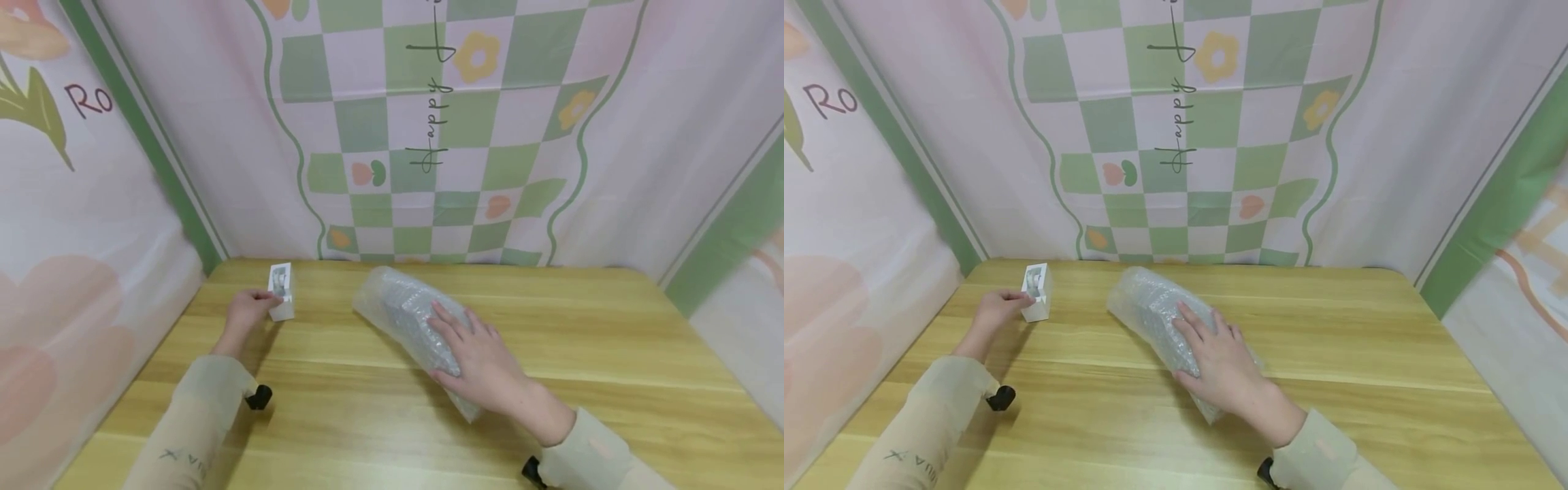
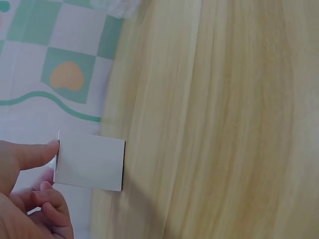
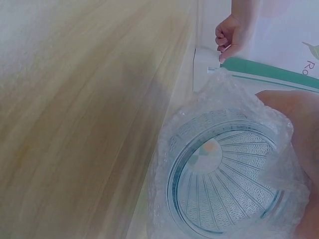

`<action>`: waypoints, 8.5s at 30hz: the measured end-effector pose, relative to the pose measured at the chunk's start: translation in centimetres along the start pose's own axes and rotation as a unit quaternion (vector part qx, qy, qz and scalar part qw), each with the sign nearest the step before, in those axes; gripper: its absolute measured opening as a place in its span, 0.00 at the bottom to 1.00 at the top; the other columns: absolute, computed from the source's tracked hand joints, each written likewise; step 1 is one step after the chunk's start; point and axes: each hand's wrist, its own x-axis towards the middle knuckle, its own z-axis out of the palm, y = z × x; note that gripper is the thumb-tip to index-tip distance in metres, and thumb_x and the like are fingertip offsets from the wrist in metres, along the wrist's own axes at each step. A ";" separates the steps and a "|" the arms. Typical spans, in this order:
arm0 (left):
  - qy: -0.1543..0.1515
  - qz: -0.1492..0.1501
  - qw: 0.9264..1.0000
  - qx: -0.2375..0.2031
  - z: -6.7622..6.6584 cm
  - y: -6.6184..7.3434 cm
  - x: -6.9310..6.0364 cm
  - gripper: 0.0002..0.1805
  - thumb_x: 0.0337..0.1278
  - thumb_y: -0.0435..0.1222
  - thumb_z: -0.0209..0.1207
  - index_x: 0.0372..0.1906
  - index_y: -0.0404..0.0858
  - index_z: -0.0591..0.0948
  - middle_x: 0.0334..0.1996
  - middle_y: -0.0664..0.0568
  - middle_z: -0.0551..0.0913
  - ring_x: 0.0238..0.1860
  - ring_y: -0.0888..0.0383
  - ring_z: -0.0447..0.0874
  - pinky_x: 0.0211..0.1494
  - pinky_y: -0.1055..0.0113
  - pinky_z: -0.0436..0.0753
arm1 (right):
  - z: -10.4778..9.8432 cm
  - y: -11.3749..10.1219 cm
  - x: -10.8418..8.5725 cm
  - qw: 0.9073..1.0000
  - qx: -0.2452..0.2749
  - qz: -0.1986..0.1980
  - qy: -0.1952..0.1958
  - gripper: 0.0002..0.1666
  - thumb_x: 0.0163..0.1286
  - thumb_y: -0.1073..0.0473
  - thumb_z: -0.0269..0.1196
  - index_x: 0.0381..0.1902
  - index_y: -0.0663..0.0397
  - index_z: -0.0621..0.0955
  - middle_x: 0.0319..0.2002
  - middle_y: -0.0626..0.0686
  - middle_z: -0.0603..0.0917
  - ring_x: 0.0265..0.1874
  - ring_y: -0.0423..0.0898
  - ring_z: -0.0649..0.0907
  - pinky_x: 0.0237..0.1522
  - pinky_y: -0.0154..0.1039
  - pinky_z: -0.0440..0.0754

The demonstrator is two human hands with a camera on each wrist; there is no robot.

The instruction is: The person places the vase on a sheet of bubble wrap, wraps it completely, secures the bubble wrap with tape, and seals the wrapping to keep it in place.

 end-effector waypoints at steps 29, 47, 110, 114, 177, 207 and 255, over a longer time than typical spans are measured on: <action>0.026 -0.109 0.948 -0.297 1.8 1.5 0.5 0.25 0.80 0.32 0.46 0.71 0.18 0.62 0.47 0.43 0.70 0.27 0.69 0.77 0.35 0.82 0.79 | 0.3 0.1 0.0 1.000 -0.006 -0.003 0.002 0.48 0.65 0.40 0.70 0.75 0.56 0.68 0.80 0.57 0.58 0.68 0.78 0.64 0.61 0.76 0.67; 0.084 -0.042 0.919 -0.384 3.0 0.6 -0.4 0.07 0.72 0.30 0.54 0.35 0.32 0.74 0.28 0.53 0.77 0.25 0.65 0.81 0.38 0.76 0.84 | 0.3 0.1 0.1 1.000 -0.002 -0.007 0.005 0.48 0.64 0.42 0.72 0.75 0.55 0.68 0.80 0.57 0.57 0.67 0.78 0.65 0.61 0.77 0.67; -0.059 -0.188 0.878 -0.436 2.7 0.2 -0.9 0.09 0.76 0.27 0.44 0.53 0.30 0.71 0.27 0.51 0.81 0.35 0.57 0.84 0.59 0.66 0.82 | 0.4 0.3 -0.1 1.000 -0.006 -0.014 0.016 0.48 0.64 0.41 0.72 0.74 0.56 0.69 0.79 0.58 0.59 0.66 0.78 0.66 0.61 0.76 0.69; -0.057 -0.191 0.877 -0.438 2.8 0.3 -0.7 0.20 0.76 0.27 0.43 0.67 0.26 0.65 0.27 0.52 0.80 0.37 0.56 0.84 0.61 0.66 0.81 | 0.4 0.3 -0.1 1.000 -0.005 -0.013 0.015 0.48 0.64 0.41 0.72 0.74 0.56 0.69 0.79 0.58 0.59 0.67 0.78 0.66 0.61 0.76 0.68; -0.354 0.111 0.892 -0.259 12.1 10.9 -8.0 0.04 0.78 0.35 0.50 0.44 0.39 0.74 0.26 0.57 0.67 0.22 0.64 0.58 0.24 0.74 0.59 | 0.3 0.1 0.0 1.000 -0.014 -0.015 0.017 0.47 0.63 0.41 0.72 0.73 0.55 0.70 0.78 0.62 0.59 0.67 0.77 0.67 0.60 0.75 0.70; -0.298 0.040 0.931 -0.205 15.6 9.9 -7.2 0.17 0.72 0.39 0.60 0.22 0.42 0.79 0.13 0.60 0.68 0.13 0.68 0.56 0.16 0.77 0.56 | 0.4 -0.1 0.2 0.999 -0.026 -0.029 0.023 0.47 0.62 0.40 0.72 0.73 0.54 0.71 0.78 0.61 0.61 0.66 0.77 0.68 0.58 0.75 0.72; -0.079 0.557 0.804 0.193 14.2 9.0 -7.3 0.20 0.64 0.30 0.67 0.60 0.40 0.84 0.39 0.49 0.83 0.34 0.58 0.82 0.39 0.75 0.82 | 0.3 -0.1 0.3 0.998 -0.045 -0.030 0.011 0.48 0.63 0.39 0.72 0.74 0.55 0.70 0.77 0.63 0.61 0.66 0.77 0.69 0.57 0.73 0.74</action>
